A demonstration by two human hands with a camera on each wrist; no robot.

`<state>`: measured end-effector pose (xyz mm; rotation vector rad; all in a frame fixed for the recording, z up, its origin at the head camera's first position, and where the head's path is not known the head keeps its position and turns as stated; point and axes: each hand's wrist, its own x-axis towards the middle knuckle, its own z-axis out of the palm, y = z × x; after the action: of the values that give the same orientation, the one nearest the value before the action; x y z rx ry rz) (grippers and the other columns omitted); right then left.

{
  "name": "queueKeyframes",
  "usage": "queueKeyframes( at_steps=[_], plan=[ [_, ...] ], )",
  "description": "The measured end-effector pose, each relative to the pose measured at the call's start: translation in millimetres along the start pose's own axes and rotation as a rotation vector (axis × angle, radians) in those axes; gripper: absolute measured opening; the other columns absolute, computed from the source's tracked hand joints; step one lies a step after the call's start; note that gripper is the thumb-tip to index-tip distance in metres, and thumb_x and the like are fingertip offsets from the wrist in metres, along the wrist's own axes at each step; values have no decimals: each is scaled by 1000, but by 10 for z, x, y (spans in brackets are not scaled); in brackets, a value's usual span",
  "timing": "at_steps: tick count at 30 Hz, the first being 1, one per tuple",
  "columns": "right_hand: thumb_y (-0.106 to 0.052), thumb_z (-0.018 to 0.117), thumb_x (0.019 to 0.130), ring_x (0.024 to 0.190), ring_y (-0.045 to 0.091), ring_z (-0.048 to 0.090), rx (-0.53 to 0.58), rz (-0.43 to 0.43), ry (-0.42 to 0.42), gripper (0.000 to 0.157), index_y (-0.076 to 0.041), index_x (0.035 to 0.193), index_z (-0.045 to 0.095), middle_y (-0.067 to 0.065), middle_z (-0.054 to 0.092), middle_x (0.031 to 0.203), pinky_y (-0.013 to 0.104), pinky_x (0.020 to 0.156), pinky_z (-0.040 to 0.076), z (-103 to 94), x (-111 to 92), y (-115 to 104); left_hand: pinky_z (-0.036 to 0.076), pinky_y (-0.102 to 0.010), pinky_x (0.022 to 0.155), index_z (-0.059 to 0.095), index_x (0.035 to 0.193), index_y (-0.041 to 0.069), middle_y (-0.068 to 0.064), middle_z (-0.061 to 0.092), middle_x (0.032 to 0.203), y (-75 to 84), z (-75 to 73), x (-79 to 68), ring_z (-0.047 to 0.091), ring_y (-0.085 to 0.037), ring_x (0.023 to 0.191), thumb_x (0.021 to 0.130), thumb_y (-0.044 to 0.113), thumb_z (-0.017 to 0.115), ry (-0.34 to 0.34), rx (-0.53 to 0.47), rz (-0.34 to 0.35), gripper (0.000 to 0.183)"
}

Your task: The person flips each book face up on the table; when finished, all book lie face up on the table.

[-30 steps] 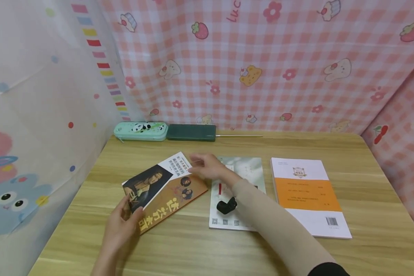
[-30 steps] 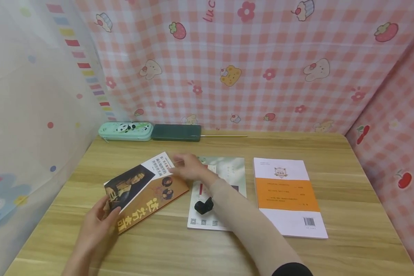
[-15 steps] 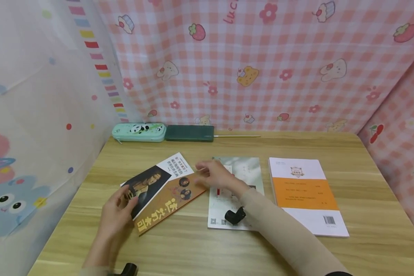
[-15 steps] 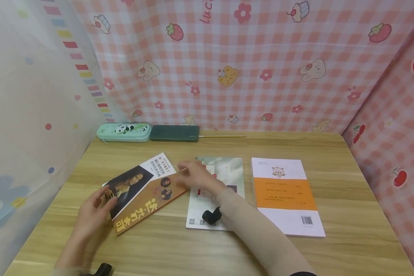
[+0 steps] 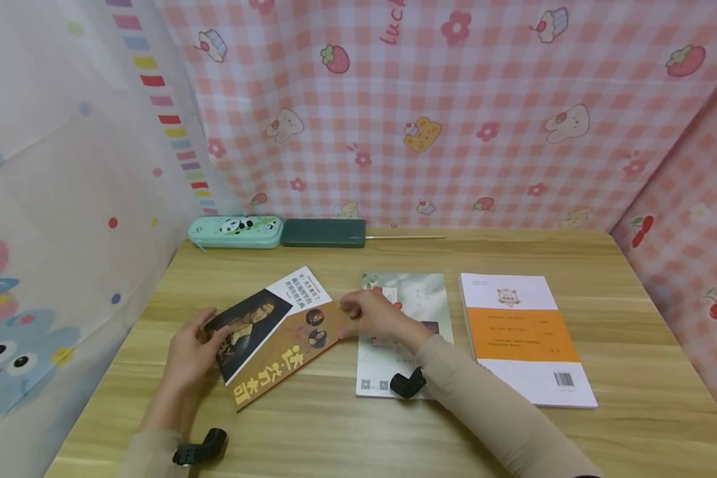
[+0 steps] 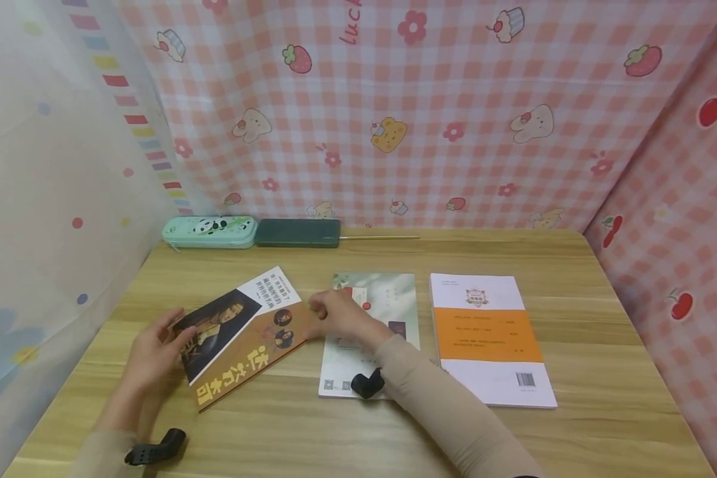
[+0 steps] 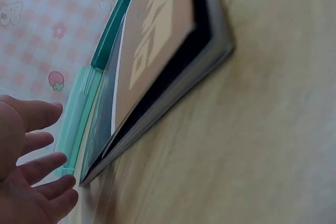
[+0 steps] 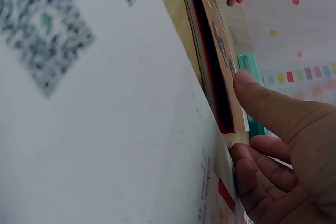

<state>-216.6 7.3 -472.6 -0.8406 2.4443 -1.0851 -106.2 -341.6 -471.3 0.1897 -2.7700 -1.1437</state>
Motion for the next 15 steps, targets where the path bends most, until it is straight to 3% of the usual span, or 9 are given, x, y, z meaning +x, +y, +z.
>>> queueKeyframes(
  at_steps=[4,9,12,15],
  plan=[
    [-20,94,71,97,16,62,-14,-23,-16,58,-4,120,69,6,68,111,30,88,54,5,-6,-1,50,-46,99,42,148,-8,-34,50,142,-36,-7,59,56,-45,122,102,21,63,-40,-20,-41,59],
    [-14,95,68,94,17,61,-96,-85,-25,56,-3,116,69,5,67,106,29,86,54,28,28,19,47,-33,103,38,152,-5,-28,44,151,-75,-30,95,50,-42,133,104,24,60,-81,-67,-122,61],
    [-13,94,69,92,17,61,-143,-104,-29,48,-5,110,70,4,66,101,28,83,54,30,50,25,47,-23,100,40,151,-6,-28,45,150,-88,-47,100,50,-41,133,104,22,60,-89,-74,-125,58],
    [-12,93,72,87,14,61,-156,-99,-24,35,-7,98,70,1,65,93,27,79,54,15,59,10,46,-25,98,45,148,-7,-29,50,145,-95,-61,95,54,-42,128,103,15,59,-88,-47,-104,52]
  ],
)
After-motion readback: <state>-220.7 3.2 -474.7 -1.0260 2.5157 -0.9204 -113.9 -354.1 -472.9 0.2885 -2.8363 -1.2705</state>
